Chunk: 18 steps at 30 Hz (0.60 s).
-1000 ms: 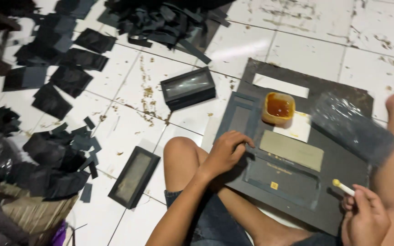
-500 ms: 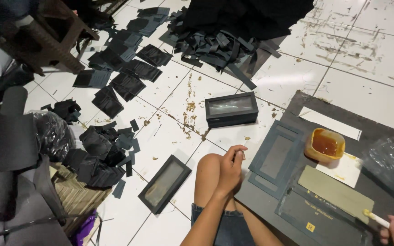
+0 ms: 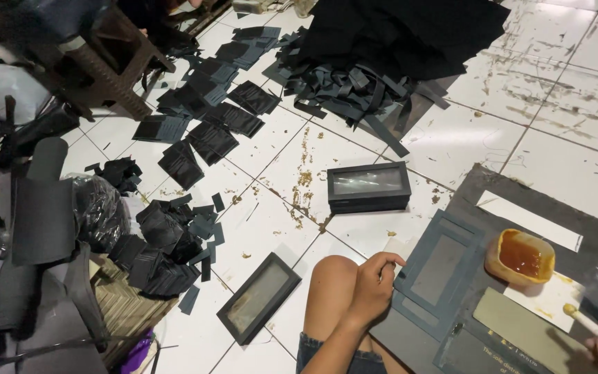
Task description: The person sits on the floor with a dark picture frame on their lap and applies gold liquid from a cup onto the lettering of the frame using a small applicator. They press and reposition a black frame piece on the board, smooth a plastic sheet over the surface, and press the frame edges by hand.
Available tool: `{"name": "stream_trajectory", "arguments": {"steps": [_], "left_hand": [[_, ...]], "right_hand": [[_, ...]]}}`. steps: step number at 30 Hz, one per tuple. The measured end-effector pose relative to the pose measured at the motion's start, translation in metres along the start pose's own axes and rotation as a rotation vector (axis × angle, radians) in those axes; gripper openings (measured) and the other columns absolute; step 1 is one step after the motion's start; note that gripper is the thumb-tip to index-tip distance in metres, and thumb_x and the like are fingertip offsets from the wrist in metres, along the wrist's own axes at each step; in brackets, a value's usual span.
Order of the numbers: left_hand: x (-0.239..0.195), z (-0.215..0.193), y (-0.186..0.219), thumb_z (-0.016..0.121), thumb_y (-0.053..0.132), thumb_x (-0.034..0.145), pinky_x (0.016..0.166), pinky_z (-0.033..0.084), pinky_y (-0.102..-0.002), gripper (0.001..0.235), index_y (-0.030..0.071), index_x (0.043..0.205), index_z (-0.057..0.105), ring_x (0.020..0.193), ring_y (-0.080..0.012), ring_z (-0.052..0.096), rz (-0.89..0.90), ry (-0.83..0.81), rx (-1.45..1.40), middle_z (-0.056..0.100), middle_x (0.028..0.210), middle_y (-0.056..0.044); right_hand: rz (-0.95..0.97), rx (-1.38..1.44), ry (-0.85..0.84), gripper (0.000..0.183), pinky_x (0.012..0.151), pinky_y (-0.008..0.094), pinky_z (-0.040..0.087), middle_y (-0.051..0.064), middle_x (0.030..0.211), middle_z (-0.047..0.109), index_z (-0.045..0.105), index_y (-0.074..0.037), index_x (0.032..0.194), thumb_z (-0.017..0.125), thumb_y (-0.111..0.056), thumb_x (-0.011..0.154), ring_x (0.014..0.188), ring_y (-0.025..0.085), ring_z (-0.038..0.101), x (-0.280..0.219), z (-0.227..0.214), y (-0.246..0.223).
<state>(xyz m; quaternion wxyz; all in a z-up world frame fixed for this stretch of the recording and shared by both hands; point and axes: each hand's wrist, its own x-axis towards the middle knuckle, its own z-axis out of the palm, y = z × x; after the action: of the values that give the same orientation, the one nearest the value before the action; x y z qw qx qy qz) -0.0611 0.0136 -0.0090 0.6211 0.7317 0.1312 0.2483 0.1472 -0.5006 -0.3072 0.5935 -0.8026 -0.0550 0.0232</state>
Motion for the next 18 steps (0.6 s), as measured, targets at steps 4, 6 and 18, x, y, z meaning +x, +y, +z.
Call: {"name": "stream_trajectory", "arguments": {"steps": [4,6,18], "left_hand": [[0.003,-0.001,-0.011,0.050,0.002,0.101,0.052,0.033,-0.024,0.019,0.006,0.101,0.069,0.055,-0.0074,0.037,-0.073,-0.008,-0.089,0.046,0.063,0.005],[0.001,0.006,-0.018,0.050,0.009,0.102,0.055,0.036,-0.024,0.020,0.007,0.107,0.068,0.060,-0.0087,0.042,-0.203,0.038,-0.123,0.052,0.069,0.002],[0.000,0.000,-0.018,0.046,0.017,0.104,0.066,0.038,-0.024,0.021,0.006,0.096,0.062,0.066,-0.0113,0.042,-0.182,-0.046,-0.045,0.051,0.072,0.001]], "right_hand": [[-0.007,-0.116,0.010,0.035,0.067,0.051,0.052,0.045,0.100,0.057,0.045,0.032,0.148,0.028,0.012,0.126,0.072,0.046,0.056,0.005,0.049,-0.130],[-0.051,-0.077,0.124,0.027,0.088,0.038,0.047,0.027,0.112,0.061,0.053,0.015,0.148,0.046,-0.005,0.131,0.094,0.030,0.056,-0.067,0.080,-0.282],[-0.288,-0.488,0.111,0.014,0.058,0.028,0.038,0.009,0.077,0.064,0.075,0.006,0.115,0.072,0.004,0.102,0.063,0.015,0.048,-0.051,0.134,-0.457]]}}
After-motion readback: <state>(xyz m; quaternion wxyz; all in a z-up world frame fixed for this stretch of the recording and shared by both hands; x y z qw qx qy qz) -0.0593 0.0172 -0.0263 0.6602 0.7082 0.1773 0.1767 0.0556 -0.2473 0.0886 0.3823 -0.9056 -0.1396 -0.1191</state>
